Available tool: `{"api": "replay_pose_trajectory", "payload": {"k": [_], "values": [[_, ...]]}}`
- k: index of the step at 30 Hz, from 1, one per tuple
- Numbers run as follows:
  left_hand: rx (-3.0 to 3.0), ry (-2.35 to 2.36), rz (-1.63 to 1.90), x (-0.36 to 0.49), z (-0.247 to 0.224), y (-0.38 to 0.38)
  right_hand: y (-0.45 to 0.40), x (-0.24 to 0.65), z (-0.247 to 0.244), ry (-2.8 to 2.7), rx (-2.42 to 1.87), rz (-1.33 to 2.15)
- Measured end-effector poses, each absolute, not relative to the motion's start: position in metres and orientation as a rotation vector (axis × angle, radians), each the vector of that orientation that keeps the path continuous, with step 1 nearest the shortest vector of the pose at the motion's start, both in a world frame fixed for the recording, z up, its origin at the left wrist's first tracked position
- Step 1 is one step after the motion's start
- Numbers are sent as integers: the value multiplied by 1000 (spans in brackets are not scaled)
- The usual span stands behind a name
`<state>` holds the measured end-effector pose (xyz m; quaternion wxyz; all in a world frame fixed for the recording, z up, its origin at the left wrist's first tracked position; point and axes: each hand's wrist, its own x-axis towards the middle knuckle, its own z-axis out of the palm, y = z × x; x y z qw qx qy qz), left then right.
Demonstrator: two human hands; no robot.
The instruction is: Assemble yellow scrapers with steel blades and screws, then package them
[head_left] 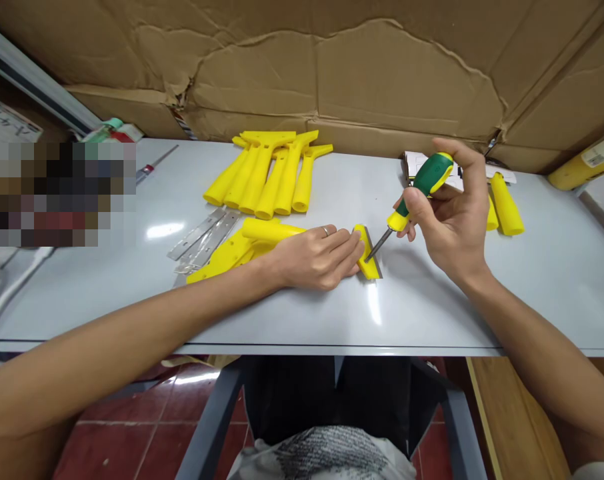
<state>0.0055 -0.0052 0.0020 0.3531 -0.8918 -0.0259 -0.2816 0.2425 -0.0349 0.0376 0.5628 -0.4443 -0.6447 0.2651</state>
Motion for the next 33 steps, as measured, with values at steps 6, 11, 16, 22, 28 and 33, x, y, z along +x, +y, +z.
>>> {"api": "replay_pose_trajectory", "payload": {"k": [6,11,16,22,28,33], "values": [[-2309,-69,-684,4,0,-5,-37,243,36,-1538,-1064,584],[-2299,-102,-653,5,-1,-6,-51,242,38,-1553,-1134,490],[-2279,-119,-775,8,-1,-5,-46,239,38,-1608,-809,310],[-2309,-194,-715,7,-6,-4,-37,234,48,-1514,-635,556],[-2297,-162,-687,10,-8,1,-20,241,50,-1588,-588,306],[-2329,-269,-640,14,-6,13,7,246,70,-1715,-599,465]]}}
